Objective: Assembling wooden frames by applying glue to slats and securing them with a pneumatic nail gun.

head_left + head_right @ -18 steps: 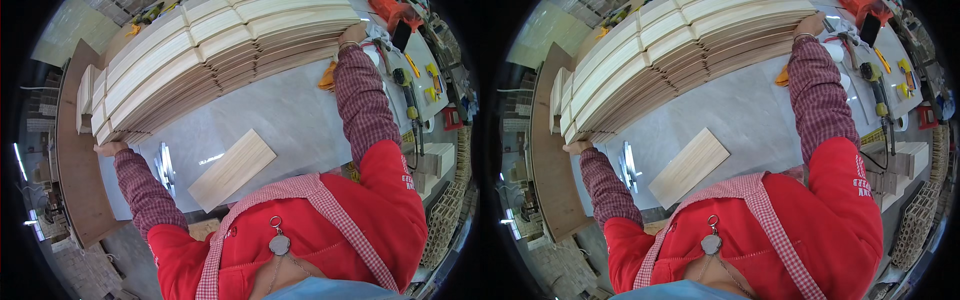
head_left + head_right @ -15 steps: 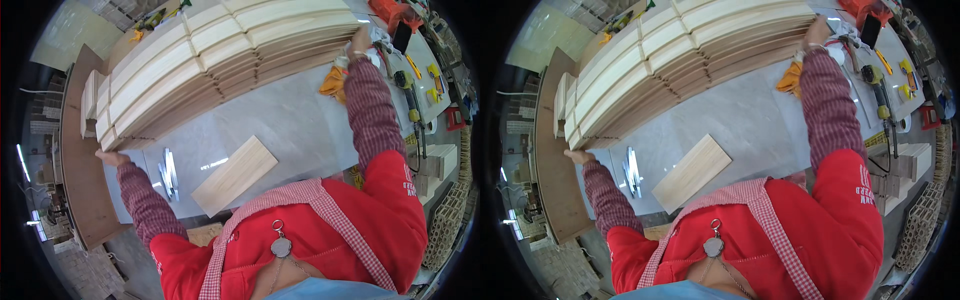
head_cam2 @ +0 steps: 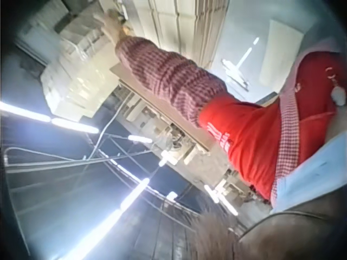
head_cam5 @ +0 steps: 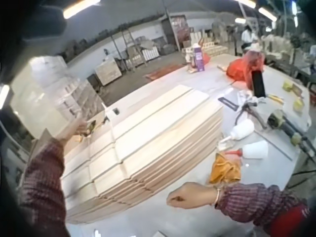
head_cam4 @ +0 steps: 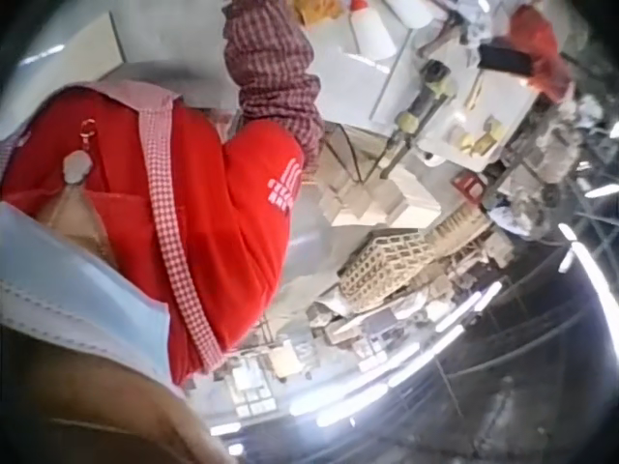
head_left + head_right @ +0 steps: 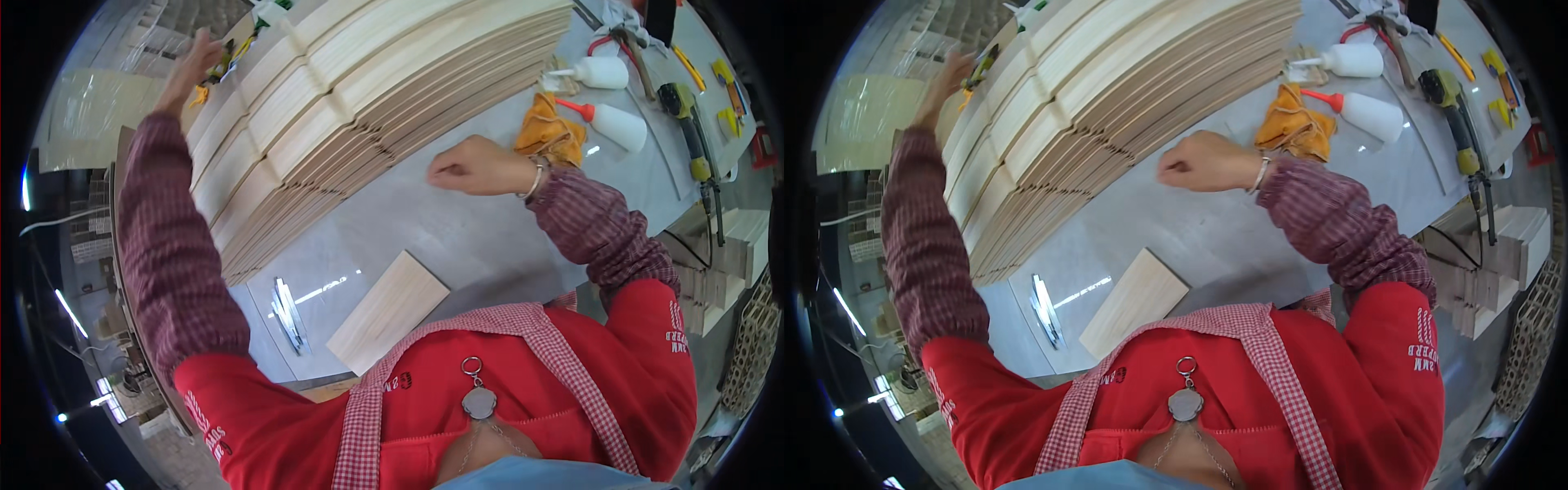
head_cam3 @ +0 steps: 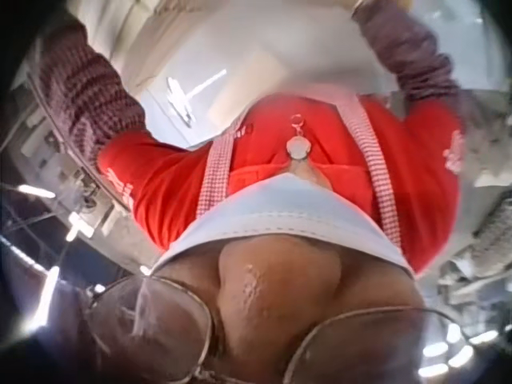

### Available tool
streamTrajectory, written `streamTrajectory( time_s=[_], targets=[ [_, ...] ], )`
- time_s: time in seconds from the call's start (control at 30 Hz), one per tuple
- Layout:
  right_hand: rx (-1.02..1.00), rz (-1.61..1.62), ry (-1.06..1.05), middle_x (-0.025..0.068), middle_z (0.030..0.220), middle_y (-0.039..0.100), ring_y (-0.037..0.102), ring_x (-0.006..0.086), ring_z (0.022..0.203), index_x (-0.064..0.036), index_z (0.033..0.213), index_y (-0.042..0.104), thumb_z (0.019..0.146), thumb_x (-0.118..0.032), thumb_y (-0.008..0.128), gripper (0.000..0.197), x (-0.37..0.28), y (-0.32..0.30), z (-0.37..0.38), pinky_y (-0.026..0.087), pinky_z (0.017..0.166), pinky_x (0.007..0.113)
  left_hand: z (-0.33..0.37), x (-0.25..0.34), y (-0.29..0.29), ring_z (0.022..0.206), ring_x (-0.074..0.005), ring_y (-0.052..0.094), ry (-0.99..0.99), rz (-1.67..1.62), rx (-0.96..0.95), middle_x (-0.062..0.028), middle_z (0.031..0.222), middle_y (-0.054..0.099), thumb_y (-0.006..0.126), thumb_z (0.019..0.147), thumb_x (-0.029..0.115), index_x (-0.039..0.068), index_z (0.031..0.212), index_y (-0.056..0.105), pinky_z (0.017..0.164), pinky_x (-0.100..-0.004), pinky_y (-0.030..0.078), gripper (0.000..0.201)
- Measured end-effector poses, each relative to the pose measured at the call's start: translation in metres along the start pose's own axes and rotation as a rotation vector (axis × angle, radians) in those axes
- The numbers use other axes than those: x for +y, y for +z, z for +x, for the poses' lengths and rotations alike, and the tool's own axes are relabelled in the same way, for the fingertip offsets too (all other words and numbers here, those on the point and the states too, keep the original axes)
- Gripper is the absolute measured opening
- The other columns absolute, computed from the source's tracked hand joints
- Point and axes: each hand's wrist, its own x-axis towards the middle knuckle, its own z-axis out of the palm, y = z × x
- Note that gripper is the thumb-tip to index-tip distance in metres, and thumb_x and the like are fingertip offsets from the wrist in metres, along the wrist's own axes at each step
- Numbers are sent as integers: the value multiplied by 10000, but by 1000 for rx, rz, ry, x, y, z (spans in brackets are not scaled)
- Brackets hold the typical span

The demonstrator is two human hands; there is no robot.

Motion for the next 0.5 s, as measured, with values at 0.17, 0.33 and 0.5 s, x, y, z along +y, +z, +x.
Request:
streamTrajectory(
  time_s=[0.17, 0.33, 0.5],
  targets=[
    [103, 48, -45, 16, 562, 547, 446, 185, 477, -59, 755, 645, 812, -196, 559, 172, -5, 13, 37, 406, 530, 289, 103, -48, 41, 1285, -320, 348, -746, -1313, -1411, -184, 1389, 367, 339, 731, 801, 29, 1346, 390, 1057, -431, 225, 988],
    [179, 16, 73, 39, 493, 502, 431, 237, 459, -32, 573, 573, 788, -213, 533, 284, 3, 2, 47, 420, 534, 323, 120, -47, 76, 1308, -367, 294, -995, -1905, -1850, -225, 1435, 258, 365, 688, 831, 20, 1392, 290, 1078, -446, 197, 1076],
    [245, 67, 145, 56, 458, 455, 416, 251, 446, -20, 515, 536, 757, -253, 541, 335, 2, 0, 54, 423, 522, 339, 110, -46, 69, 1329, -374, 243, -811, -1943, -1692, -222, 1453, 220, 401, 700, 804, 28, 1412, 241, 1082, -458, 189, 1066]
  ],
)
